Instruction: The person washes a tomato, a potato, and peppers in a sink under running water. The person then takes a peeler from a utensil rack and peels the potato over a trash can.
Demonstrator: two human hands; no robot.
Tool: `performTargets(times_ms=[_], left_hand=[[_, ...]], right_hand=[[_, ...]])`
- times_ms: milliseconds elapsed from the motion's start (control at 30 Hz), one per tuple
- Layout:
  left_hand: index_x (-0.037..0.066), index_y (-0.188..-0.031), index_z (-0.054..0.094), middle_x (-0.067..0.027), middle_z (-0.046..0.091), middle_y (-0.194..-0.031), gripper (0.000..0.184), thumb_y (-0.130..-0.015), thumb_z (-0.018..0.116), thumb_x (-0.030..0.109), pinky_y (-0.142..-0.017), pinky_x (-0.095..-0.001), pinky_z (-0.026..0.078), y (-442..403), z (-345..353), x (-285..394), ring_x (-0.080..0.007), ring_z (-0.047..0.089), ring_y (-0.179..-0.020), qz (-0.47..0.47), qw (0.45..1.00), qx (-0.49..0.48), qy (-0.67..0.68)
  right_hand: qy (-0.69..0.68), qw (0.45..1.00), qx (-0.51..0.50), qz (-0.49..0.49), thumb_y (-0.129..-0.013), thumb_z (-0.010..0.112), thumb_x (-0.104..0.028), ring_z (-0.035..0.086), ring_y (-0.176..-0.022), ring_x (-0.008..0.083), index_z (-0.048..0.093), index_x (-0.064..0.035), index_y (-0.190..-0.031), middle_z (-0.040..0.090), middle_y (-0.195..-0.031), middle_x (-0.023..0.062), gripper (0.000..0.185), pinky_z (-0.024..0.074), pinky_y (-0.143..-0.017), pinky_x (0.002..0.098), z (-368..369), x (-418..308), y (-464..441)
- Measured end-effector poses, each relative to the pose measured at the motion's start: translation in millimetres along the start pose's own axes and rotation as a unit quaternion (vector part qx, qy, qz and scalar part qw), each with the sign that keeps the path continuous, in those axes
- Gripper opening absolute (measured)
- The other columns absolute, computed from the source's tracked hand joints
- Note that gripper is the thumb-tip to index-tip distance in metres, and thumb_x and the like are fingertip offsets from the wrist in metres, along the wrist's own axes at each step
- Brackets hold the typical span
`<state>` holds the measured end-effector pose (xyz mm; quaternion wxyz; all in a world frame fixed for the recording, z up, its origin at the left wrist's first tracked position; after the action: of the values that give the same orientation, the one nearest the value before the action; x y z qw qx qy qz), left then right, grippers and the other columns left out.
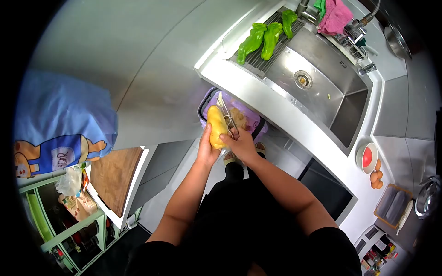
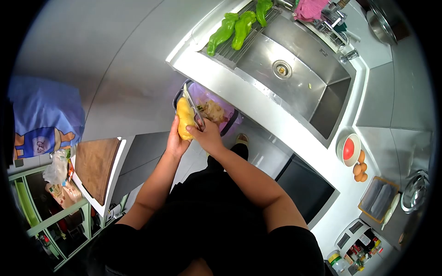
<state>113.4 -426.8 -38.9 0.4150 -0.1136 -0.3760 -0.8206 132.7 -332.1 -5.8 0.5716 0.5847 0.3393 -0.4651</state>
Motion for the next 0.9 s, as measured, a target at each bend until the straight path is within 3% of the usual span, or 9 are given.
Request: performTargets(times_ms=[167,233,400,500,600,767,833,867,900], left_hand=[[0.010,-0.119,0.042,-0.0072,0.052,-0.108,0.046,-0.085,0.049,0.040,-0.088,-0.0350,0.042,3,-2,1,-0.0216,0.052,-0.098,-0.059,0.995,-0.033,0.068],[0.009,-0.119,0.042,-0.0076,0.052,-0.109,0.048,-0.084,0.050,0.040,-0.088,-0.0347,0.042,3,-7,4,-0.0215,0.052,-0.098,-0.054,0.996,-0.031,0.056],[0.007,-0.119,0.041,-0.0082,0.052,-0.109,0.050,-0.084,0.050,0.041,-0.088,-0.0349,0.042,-6,-7,6,-0.0216,0.052,-0.098,-0.011,1.000,-0.021,0.009],[0.007,-0.118,0.040,-0.0078,0.053,-0.105,0.046,-0.084,0.052,0.036,-0.084,-0.0345,0.043,-8,2,6,-0.0212,0.053,-0.096,-0.006,0.999,-0.040,0.009],[0.006,-0.119,0.042,-0.0077,0.052,-0.111,0.049,-0.086,0.045,0.043,-0.089,-0.0356,0.041,-9,-2,8,-0.0220,0.051,-0.100,0.013,1.000,-0.015,-0.012],[0.008,-0.116,0.045,-0.0087,0.053,-0.110,0.049,-0.085,0.044,0.046,-0.087,-0.0423,0.042,-5,-4,9,-0.0244,0.052,-0.099,-0.035,0.994,-0.026,0.096],[0.010,-0.116,0.045,-0.0086,0.054,-0.109,0.048,-0.084,0.046,0.046,-0.086,-0.0433,0.042,-6,-9,8,-0.0249,0.052,-0.099,-0.038,0.994,-0.024,0.099],[0.011,-0.115,0.046,-0.0086,0.054,-0.107,0.047,-0.083,0.047,0.046,-0.085,-0.0442,0.043,-8,-9,9,-0.0255,0.052,-0.098,-0.041,0.994,-0.024,0.100],[0.011,-0.115,0.046,-0.0086,0.054,-0.107,0.047,-0.083,0.047,0.046,-0.085,-0.0442,0.043,-9,-9,12,-0.0255,0.052,-0.098,-0.038,0.994,-0.024,0.101]], right_hand=[[-0.107,0.992,0.059,-0.035,-0.076,0.065,-0.014,0.049,-0.062,0.0057,0.054,-0.0005,-0.085,0.054,-0.068,-0.0001,0.020,0.0411,-0.057,0.0216,-28,6,-12],[0.112,0.988,0.100,-0.046,-0.072,0.068,-0.018,0.047,-0.062,0.0073,0.053,0.0013,-0.088,0.053,-0.072,0.0009,0.029,0.0406,-0.056,0.0227,-50,-3,-14],[0.017,1.000,0.009,0.022,-0.069,0.071,-0.009,0.048,-0.076,0.0058,0.051,-0.0002,-0.094,0.049,-0.085,-0.0019,0.033,0.0424,-0.067,0.0194,-7,8,-2],[-0.073,0.996,0.057,-0.020,-0.071,0.069,-0.006,0.047,-0.079,0.0056,0.050,-0.0004,-0.097,0.047,-0.089,-0.0012,0.033,0.0420,-0.070,0.0184,-3,-5,0],[-0.083,0.995,0.053,-0.017,-0.073,0.067,-0.006,0.048,-0.075,0.0051,0.050,-0.0005,-0.098,0.050,-0.085,-0.0013,0.031,0.0417,-0.070,0.0180,-3,-7,1],[-0.077,0.990,0.105,-0.046,-0.076,0.064,-0.012,0.049,-0.070,0.0050,0.049,0.0021,-0.098,0.052,-0.076,0.0011,0.030,0.0418,-0.067,0.0183,-31,-4,-7],[0.226,0.964,0.118,-0.071,-0.077,0.064,-0.025,0.057,-0.074,0.0194,0.050,0.0037,-0.102,0.059,-0.085,0.0122,0.040,0.0447,-0.068,0.0277,-53,10,-21],[0.227,0.963,0.118,-0.091,-0.080,0.061,-0.029,0.059,-0.073,0.0267,0.051,0.0023,-0.102,0.059,-0.087,0.0176,0.040,0.0451,-0.067,0.0337,-61,17,-24],[0.227,0.963,0.116,-0.093,-0.080,0.061,-0.029,0.059,-0.073,0.0267,0.051,0.0023,-0.102,0.059,-0.087,0.0176,0.040,0.0451,-0.067,0.0337,-65,13,-22]])
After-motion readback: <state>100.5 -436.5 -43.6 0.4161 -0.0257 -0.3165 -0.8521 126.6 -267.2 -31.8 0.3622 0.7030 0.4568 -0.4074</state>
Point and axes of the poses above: each hand's wrist, its own y-axis away from the middle knuckle, its own z-axis out of the palm, x = y × z, the point moved 9 cm from there along -y, towards the middle knuckle
